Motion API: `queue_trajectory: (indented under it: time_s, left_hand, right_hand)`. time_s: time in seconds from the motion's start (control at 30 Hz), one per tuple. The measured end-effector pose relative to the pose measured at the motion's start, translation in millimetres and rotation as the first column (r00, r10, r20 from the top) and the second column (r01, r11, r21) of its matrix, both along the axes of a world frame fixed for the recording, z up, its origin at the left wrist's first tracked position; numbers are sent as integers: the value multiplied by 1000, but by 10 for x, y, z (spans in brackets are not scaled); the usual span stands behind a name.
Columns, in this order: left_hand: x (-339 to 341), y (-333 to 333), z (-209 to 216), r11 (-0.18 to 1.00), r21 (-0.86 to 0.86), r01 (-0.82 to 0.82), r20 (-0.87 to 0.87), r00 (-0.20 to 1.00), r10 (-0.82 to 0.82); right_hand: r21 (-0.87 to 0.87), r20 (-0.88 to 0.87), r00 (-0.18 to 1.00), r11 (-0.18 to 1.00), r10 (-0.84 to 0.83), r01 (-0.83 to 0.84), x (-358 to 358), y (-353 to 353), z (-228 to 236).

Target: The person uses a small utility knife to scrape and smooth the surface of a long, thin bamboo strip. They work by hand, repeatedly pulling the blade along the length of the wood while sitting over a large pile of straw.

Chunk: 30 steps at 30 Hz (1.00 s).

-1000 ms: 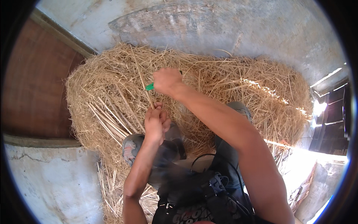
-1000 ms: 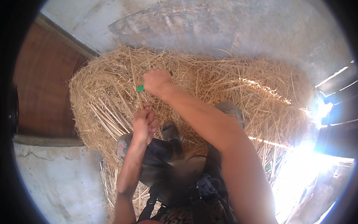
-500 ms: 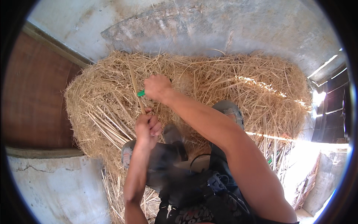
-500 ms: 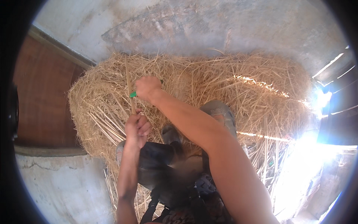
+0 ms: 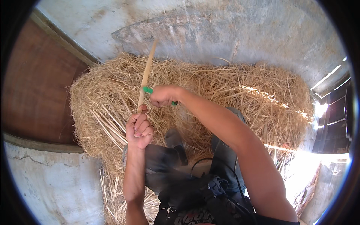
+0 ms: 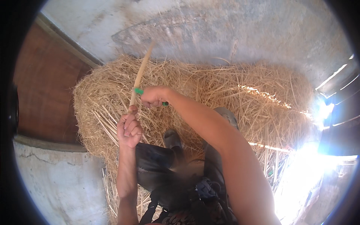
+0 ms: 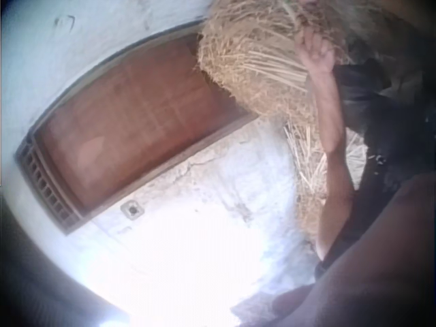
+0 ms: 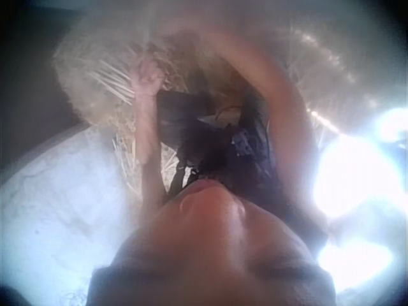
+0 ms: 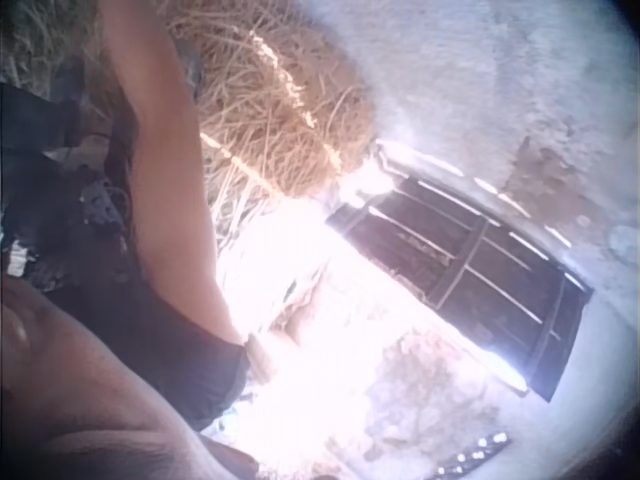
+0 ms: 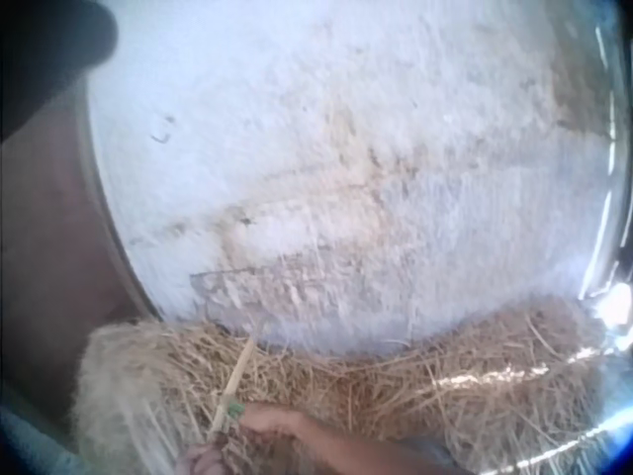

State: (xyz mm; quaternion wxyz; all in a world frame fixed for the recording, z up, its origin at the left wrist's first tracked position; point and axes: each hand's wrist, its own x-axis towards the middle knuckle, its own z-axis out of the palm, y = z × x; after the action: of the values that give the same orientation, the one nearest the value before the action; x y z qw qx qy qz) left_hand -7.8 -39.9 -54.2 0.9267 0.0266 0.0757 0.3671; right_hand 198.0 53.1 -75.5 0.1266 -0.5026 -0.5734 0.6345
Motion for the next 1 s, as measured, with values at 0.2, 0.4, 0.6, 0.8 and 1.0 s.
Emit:
queue_trajectory:
  time_s: [0.2,0.4,0.6,0.8,1.0]
  left_hand:
    - [102,-97,47,978,204,-51,-583,796,164]
    - [290,-200,82,937,349,-16,-805,507,308]
    - [337,-225,1,912,405,60,-842,414,346]
    - [419,-295,-142,874,457,169,-871,287,400]
    - [330,-287,30,952,295,77,-763,618,186]
  right_hand:
    - [538,360,899,843,-249,18,228,35,76]
    - [670,484,839,722,-248,-173,102,-265,205]
    - [634,498,815,765,-297,-109,-112,-287,258]
    - [623,619,688,770,-378,-138,-138,-140,208]
    - [599,500,821,794,-276,-98,-108,-47,20]
